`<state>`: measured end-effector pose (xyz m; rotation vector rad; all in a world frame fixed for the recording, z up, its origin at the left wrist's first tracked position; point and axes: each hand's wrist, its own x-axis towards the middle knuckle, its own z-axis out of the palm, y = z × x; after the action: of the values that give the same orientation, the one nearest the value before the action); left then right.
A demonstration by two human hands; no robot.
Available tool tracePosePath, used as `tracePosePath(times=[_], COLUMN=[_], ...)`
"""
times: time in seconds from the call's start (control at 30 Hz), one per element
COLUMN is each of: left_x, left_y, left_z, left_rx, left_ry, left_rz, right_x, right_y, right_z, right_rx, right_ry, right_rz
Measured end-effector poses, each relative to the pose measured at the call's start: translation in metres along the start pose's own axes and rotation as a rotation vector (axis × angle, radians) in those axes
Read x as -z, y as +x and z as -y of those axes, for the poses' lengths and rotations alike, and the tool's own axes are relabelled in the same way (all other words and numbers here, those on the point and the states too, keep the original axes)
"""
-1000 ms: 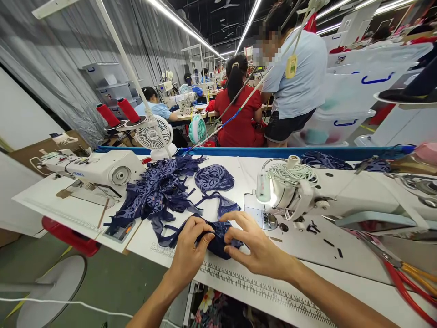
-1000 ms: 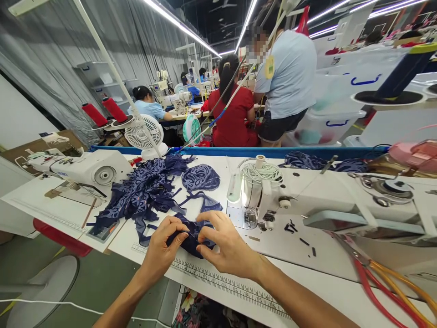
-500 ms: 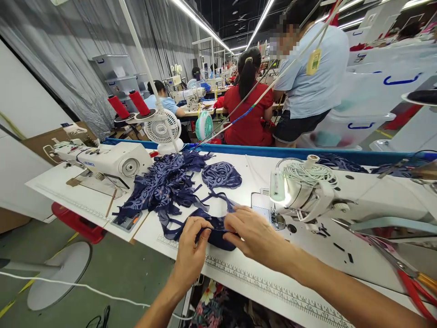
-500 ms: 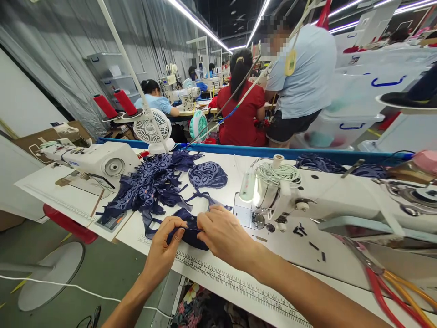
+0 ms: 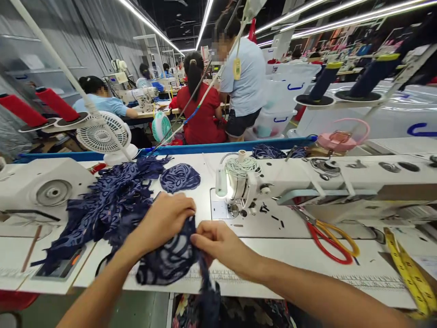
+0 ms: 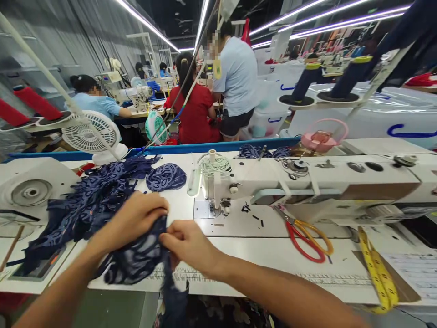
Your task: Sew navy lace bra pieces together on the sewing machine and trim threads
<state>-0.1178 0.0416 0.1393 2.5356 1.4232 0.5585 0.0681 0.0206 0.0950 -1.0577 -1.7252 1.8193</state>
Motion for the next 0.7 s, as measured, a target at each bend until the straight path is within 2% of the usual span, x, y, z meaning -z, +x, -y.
tracePosePath(times=[0.03, 0.13, 0.17, 0.23, 0.33, 0.4, 0.47, 0.57, 0.63, 0.7], left_x=[-0.027, -0.107, -0.126, -0.147, -0.150, -0.145, -0.142, -0.145, -0.149, -0.153], left_y=[0.016, 0.050, 0.056, 0.064, 0.067, 0.063, 0.053, 0.031, 0.019, 0.014], left_z=[0.000, -0.001, -0.002, -0.005, -0.009, -0.012, -0.018, -0.025, -0.027, -0.028], left_rx=[0.019, 0.035, 0.040, 0.056, 0.113, 0.138, 0.063, -0.134, -0.169, -0.147], left_ry=[-0.006, -0.042, -0.056, -0.078, -0.077, -0.032, 0.041, 0.109, 0.124, 0.149], left_rz=[0.070, 0.093, 0.084, 0.063, 0.012, -0.026, -0.029, -0.041, -0.077, -0.089], right_x=[0.014, 0.052, 0.062, 0.077, 0.089, 0.093, 0.095, 0.097, 0.098, 0.100], right_y=[0.001, -0.004, -0.008, -0.016, -0.025, -0.026, -0.026, -0.024, -0.024, -0.024], right_z=[-0.016, -0.059, -0.068, -0.079, -0.083, -0.086, -0.089, -0.096, -0.099, -0.102], right_rx=[-0.083, -0.167, -0.159, -0.046, 0.283, 0.425, 0.459, 0.463, 0.487, 0.516], right_ry=[-0.138, -0.308, -0.359, -0.587, -1.011, -1.130, -1.149, -1.132, -1.106, -1.080], right_rz=[-0.070, -0.171, -0.208, -0.285, -0.337, -0.325, -0.317, -0.314, -0.329, -0.358])
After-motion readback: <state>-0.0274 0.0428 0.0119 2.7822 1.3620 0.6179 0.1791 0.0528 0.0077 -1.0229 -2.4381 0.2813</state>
